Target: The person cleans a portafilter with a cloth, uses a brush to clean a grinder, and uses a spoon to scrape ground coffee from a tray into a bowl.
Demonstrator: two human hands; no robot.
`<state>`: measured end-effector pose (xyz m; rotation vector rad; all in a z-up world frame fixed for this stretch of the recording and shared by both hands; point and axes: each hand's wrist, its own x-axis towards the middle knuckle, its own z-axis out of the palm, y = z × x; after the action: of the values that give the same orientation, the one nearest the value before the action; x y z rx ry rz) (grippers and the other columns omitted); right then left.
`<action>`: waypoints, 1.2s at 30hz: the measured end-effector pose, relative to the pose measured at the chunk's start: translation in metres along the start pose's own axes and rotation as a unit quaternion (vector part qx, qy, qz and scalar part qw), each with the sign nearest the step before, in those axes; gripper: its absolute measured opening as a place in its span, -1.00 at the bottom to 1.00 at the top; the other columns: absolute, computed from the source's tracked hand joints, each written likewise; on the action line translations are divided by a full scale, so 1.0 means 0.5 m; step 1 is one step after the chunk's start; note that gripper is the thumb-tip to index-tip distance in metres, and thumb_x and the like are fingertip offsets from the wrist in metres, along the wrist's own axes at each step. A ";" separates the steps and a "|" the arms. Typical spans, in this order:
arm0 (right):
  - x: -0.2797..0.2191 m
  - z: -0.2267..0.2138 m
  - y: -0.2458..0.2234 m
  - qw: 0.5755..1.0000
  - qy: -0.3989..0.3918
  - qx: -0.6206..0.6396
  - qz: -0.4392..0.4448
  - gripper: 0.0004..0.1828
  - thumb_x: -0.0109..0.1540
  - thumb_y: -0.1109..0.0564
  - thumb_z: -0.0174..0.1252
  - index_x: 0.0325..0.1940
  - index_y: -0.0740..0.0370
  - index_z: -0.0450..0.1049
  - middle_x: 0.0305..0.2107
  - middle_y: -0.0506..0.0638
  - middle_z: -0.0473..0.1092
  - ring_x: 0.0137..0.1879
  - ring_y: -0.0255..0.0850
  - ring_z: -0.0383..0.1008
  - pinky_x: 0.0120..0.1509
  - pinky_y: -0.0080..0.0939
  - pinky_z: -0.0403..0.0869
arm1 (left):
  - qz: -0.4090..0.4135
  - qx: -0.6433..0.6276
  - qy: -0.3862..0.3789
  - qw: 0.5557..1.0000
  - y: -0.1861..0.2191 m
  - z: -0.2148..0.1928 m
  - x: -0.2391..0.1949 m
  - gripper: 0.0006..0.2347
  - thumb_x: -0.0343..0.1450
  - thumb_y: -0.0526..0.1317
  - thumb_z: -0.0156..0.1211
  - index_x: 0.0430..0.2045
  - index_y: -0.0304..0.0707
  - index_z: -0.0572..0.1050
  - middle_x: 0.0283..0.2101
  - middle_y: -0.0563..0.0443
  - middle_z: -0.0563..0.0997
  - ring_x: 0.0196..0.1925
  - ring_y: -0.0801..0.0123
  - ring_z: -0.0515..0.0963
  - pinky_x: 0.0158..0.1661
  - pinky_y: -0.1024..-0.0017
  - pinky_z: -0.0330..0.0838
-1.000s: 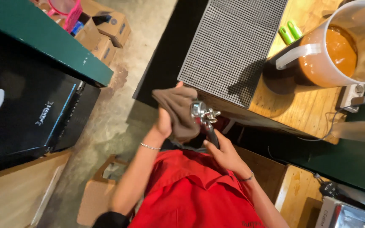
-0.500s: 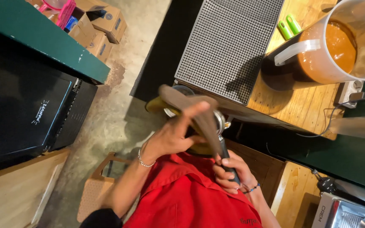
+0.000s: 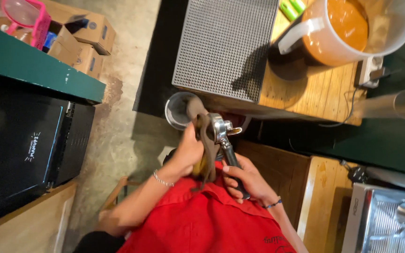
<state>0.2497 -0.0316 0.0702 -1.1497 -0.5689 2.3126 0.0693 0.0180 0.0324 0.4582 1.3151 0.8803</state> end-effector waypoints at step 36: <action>-0.446 -0.024 0.569 0.770 -0.133 0.492 -0.384 -0.75 0.22 0.31 0.06 -0.24 0.07 0.14 -0.80 -0.20 0.08 -0.68 -0.24 0.17 -0.58 -0.24 0.32 | 0.333 0.829 0.047 0.447 -0.378 -0.186 0.290 -0.48 0.29 -0.29 0.23 0.23 -0.09 0.53 -0.12 -0.24 0.75 0.68 0.00 -0.04 0.52 -0.01 -0.37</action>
<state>0.3077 -0.3876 0.0404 -0.0237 0.1383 1.6012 0.0370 -0.0024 -0.2204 2.6502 1.7560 -0.2375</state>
